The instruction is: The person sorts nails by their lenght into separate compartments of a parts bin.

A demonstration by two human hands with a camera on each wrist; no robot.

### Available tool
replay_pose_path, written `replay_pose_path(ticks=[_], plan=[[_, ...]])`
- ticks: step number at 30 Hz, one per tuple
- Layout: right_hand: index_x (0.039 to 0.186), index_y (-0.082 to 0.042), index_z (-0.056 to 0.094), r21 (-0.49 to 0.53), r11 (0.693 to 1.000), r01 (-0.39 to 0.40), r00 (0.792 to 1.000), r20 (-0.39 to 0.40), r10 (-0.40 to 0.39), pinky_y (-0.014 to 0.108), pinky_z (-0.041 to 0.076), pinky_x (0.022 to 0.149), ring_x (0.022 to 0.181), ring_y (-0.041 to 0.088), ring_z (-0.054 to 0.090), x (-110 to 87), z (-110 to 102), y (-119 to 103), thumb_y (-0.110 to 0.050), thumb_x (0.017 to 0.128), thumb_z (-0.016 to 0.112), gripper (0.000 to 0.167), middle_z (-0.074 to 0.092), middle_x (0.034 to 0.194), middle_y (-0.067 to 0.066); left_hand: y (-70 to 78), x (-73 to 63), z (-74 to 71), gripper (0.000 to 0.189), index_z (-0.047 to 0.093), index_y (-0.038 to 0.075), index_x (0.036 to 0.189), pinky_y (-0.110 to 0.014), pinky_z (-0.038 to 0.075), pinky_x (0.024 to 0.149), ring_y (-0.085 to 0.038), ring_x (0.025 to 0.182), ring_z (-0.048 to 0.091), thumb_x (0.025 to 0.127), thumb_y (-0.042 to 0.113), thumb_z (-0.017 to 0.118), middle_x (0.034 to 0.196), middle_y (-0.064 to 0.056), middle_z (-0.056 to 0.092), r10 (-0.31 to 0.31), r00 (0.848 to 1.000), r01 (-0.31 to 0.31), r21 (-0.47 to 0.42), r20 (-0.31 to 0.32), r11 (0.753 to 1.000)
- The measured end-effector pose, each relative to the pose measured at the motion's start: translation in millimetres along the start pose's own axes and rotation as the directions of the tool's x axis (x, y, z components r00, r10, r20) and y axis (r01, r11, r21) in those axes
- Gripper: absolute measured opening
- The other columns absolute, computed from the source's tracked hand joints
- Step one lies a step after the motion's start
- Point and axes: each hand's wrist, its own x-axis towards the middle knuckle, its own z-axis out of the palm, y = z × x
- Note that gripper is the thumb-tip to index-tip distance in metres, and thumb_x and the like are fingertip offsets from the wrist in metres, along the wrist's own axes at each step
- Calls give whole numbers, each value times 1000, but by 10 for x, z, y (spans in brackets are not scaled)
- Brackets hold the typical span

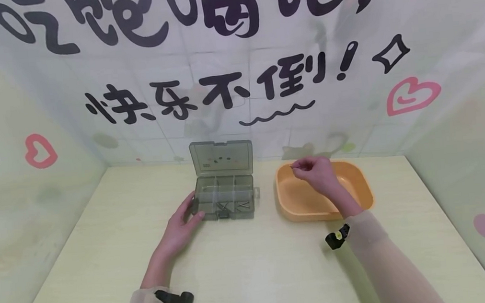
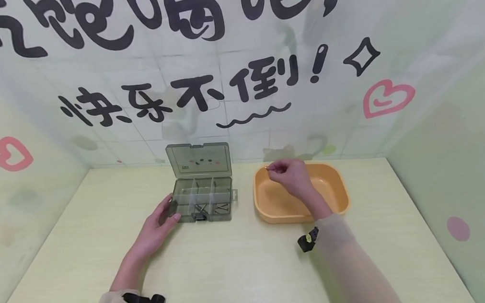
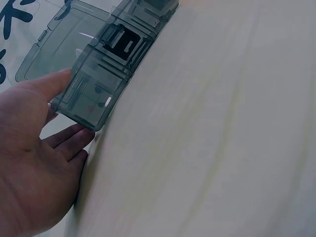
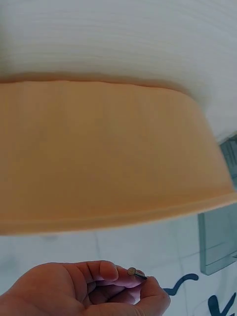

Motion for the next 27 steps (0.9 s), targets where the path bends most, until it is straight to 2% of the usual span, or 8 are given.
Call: replay_pose_path(ticks=[8,11,16,27], plan=[[98,3,78,48,998,45,998,53,-47,23,53,65,77,20,62,61,298,-223,-4,89,72,13,75,90,11,74,33,-17,73,24,16,164,-54,22,123,-42,150,27,105,34,61,164,-23,27,11,1000,-11,-14,6,1000],[98,2,78,42,997,69,994,82,-73,24,54,66,77,20,62,78,432,-298,-3,89,73,11,75,89,10,85,37,-19,73,23,16,165,-54,22,123,-42,150,27,105,35,61,164,-23,27,14,1000,-14,-16,6,1000],[96,3,79,1,991,131,982,137,-130,22,54,65,74,16,62,85,668,-383,-1,86,72,13,74,83,7,60,8,-22,73,23,16,165,-54,22,123,-43,150,26,105,34,61,164,-24,26,-17,1000,17,0,5,1000],[97,-1,78,-14,992,129,961,248,-121,23,58,67,77,15,65,50,1105,-582,-2,87,74,11,73,86,5,31,-9,-2,72,23,15,165,-53,22,123,-44,150,27,106,33,60,164,-25,26,-6,1000,6,-1,-1,1000]])
